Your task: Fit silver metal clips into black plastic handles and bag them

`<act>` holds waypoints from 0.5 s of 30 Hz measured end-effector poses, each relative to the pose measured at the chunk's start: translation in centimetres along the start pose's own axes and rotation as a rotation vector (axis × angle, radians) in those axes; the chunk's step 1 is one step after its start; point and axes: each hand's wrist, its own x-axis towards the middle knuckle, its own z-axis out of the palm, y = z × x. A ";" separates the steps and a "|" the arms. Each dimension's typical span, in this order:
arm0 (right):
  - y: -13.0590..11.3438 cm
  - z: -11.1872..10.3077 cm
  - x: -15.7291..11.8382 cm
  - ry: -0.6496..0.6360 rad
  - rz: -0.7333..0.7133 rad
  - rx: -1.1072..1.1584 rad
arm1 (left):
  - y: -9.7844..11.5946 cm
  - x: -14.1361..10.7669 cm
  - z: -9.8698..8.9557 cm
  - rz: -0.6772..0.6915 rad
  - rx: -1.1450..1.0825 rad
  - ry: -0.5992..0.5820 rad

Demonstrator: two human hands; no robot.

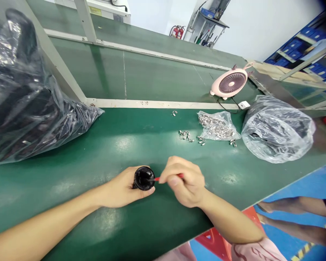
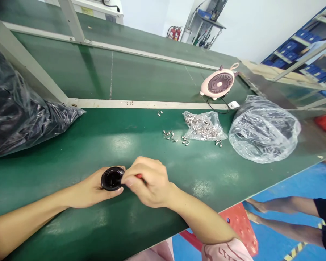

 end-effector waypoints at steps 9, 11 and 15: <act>4.4 -2.6 1.2 0.674 0.776 0.616 | -0.1 1.0 -1.2 -0.077 -0.951 0.101; 5.5 -2.0 0.9 0.642 0.914 0.664 | 0.3 1.1 -1.1 -0.107 -0.956 0.141; 5.6 -0.7 0.2 0.560 0.915 0.707 | 2.9 -0.8 -2.1 -0.028 -0.408 0.286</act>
